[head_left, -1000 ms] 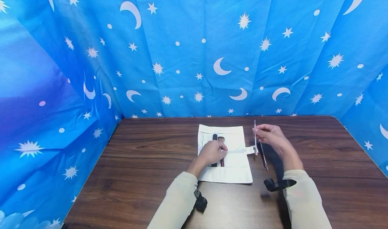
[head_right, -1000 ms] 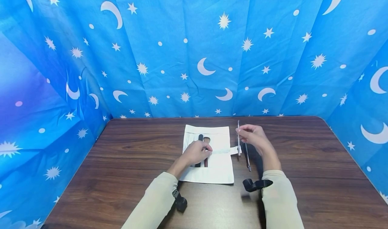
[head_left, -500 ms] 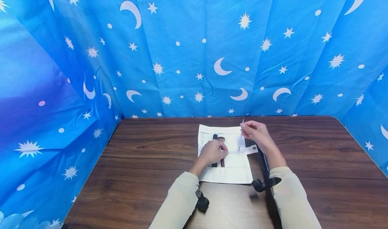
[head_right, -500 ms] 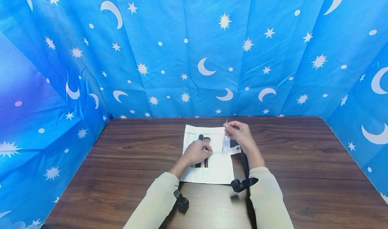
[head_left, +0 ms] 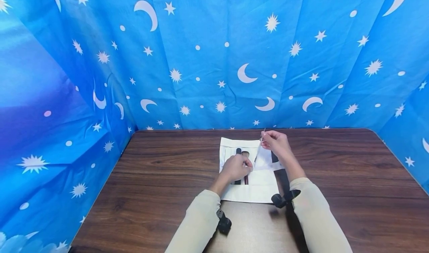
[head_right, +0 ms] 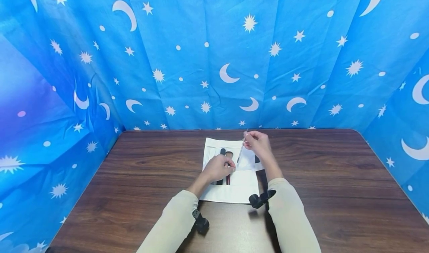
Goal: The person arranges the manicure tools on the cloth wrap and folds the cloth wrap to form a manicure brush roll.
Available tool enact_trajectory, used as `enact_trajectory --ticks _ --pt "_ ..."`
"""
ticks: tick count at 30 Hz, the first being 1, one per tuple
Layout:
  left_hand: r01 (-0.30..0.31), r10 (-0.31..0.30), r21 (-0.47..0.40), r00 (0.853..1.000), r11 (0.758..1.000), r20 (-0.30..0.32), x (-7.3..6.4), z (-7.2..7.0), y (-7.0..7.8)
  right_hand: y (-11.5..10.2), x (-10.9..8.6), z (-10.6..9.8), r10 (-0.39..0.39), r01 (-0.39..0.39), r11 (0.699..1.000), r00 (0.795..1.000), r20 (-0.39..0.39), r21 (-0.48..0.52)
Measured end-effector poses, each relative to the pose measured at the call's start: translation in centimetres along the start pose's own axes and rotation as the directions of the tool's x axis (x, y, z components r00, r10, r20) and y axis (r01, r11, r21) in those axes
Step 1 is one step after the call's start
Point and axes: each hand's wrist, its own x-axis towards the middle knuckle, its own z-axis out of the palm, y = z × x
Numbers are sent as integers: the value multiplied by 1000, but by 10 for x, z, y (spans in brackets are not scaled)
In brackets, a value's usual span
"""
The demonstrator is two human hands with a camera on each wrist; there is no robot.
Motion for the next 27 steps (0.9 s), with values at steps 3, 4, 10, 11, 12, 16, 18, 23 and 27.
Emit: enact_trajectory --ticks 3,4,10,11,12,16,18,23,27 --pt "-8 8 2 1000 1000 -2 1 -1 -1 0 5 3 10 -10 1000 1000 -2 -4" --pt "-10 10 2 1000 1000 -2 1 -1 -1 1 6 4 12 -12 1000 1000 -3 2" --pt "-14 14 -11 1000 1000 5 2 -1 -2 8 12 9 4 -4 1000 1000 -11 8" --pt "-13 13 -13 1000 1000 6 2 -1 -2 9 13 10 4 -4 1000 1000 -10 -2" --pt "-12 13 -14 1000 1000 8 1 -1 -2 10 13 11 4 -4 1000 1000 -7 -13" --pt "-13 13 -21 1000 1000 4 1 -1 -2 13 14 13 4 -3 999 1000 7 -49" --pt "-13 13 -23 1000 1000 1 1 0 -2 13 13 15 8 -7 997 1000 13 -76" --pt "-13 14 -23 1000 1000 3 0 -1 -2 9 14 18 29 -27 991 1000 10 -134" --pt "-18 18 -20 1000 1000 2 0 -1 -2 9 16 20 47 -46 990 999 2 -136"
